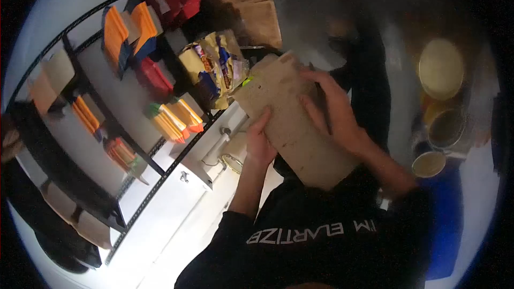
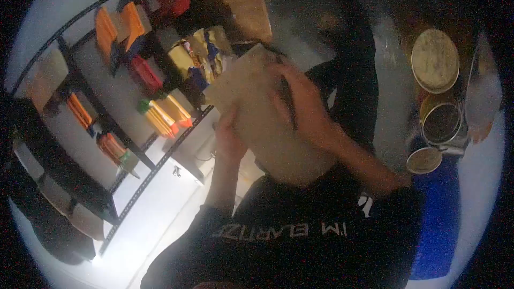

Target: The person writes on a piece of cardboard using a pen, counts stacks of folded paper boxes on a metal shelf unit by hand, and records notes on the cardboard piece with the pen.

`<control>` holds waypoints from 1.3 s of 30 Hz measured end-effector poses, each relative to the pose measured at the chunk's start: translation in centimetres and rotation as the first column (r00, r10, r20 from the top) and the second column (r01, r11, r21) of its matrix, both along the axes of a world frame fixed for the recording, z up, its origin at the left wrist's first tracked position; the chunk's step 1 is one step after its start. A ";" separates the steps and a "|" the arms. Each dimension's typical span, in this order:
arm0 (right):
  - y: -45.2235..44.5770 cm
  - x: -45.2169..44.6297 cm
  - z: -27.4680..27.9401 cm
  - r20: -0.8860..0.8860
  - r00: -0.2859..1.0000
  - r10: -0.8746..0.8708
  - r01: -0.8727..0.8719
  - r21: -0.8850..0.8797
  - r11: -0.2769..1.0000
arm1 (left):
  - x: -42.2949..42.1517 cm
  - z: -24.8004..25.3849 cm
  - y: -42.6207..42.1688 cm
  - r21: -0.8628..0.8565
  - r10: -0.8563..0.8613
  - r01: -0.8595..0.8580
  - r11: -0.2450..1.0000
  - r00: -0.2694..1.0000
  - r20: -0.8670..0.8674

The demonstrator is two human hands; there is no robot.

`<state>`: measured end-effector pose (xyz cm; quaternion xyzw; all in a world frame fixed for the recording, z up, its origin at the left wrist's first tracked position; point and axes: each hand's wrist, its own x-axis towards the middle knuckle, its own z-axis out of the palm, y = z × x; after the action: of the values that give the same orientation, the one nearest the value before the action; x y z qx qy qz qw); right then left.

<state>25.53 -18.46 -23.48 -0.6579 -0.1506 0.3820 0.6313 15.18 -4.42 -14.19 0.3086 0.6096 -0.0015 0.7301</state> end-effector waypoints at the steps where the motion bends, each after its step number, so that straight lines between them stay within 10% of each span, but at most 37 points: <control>1: 0.4 0.6 0.9 0.043 0.999 -0.012 0.012 0.021 1.000 | 0.1 0.9 0.2 0.025 -0.033 0.032 0.999 0.998 0.045; 32: 8.8 2.5 15.4 0.345 0.919 0.188 -0.305 0.322 0.896 | -3.2 12.5 -1.6 0.190 0.363 -0.478 0.858 0.824 0.435; 39: 10.7 0.4 20.3 0.069 0.955 0.288 -0.288 0.444 0.848 | -12.0 23.9 7.5 0.753 0.407 -0.541 0.373 0.825 0.391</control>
<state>25.95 -7.74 -3.14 -0.4638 -0.3315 0.4274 0.7017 3.18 3.03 9.75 0.4307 0.5417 0.5230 0.4976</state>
